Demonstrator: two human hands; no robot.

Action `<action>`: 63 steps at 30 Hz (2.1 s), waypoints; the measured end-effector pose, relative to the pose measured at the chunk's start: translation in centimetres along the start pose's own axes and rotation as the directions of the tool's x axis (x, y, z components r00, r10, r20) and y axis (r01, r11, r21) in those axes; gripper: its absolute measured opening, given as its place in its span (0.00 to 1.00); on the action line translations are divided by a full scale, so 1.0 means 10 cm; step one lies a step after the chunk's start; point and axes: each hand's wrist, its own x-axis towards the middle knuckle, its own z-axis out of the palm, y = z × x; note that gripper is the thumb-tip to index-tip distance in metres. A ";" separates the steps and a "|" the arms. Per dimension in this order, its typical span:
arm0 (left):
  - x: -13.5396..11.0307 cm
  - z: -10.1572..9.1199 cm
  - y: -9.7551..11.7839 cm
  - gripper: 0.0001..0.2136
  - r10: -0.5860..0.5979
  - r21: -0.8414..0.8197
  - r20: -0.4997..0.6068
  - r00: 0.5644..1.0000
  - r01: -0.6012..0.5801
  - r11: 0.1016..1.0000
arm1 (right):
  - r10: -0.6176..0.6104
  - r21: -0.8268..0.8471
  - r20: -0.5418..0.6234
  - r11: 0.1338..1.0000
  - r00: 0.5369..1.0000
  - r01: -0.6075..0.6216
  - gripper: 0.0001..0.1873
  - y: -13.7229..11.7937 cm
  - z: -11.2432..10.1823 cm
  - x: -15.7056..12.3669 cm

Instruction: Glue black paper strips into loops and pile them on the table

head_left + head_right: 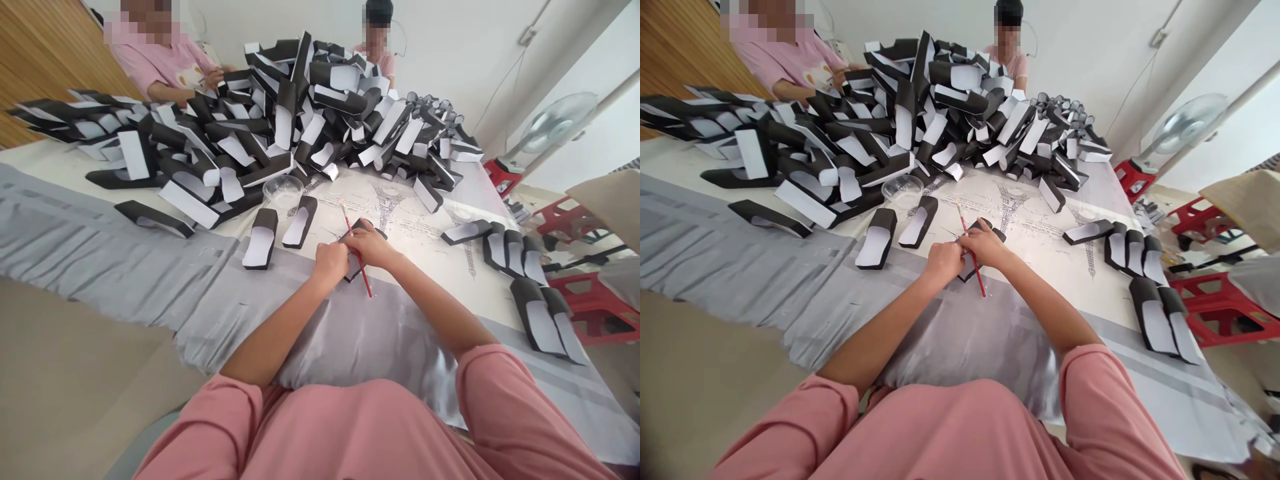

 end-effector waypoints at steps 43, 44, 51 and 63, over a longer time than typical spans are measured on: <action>-0.13 -0.51 -0.25 0.11 0.049 -0.945 0.166 0.985 0.145 0.294 | 0.218 0.169 -0.061 0.964 0.974 -0.206 0.19 -0.19 -0.41 0.23; -0.12 -0.49 -0.27 0.11 0.030 -0.951 0.174 0.984 0.160 0.266 | 0.213 0.174 -0.080 0.965 0.974 -0.197 0.23 -0.21 -0.42 0.22; -0.04 -0.31 -0.58 0.09 -0.166 -0.965 0.122 0.979 0.156 0.212 | 0.090 -0.041 -0.110 0.995 0.990 -0.095 0.22 -0.25 -0.33 -0.05; -0.03 -0.26 -0.67 0.09 -0.258 -0.984 0.088 0.962 0.125 0.130 | -0.293 -0.341 0.163 0.879 0.942 0.333 0.20 -0.01 -0.20 -0.21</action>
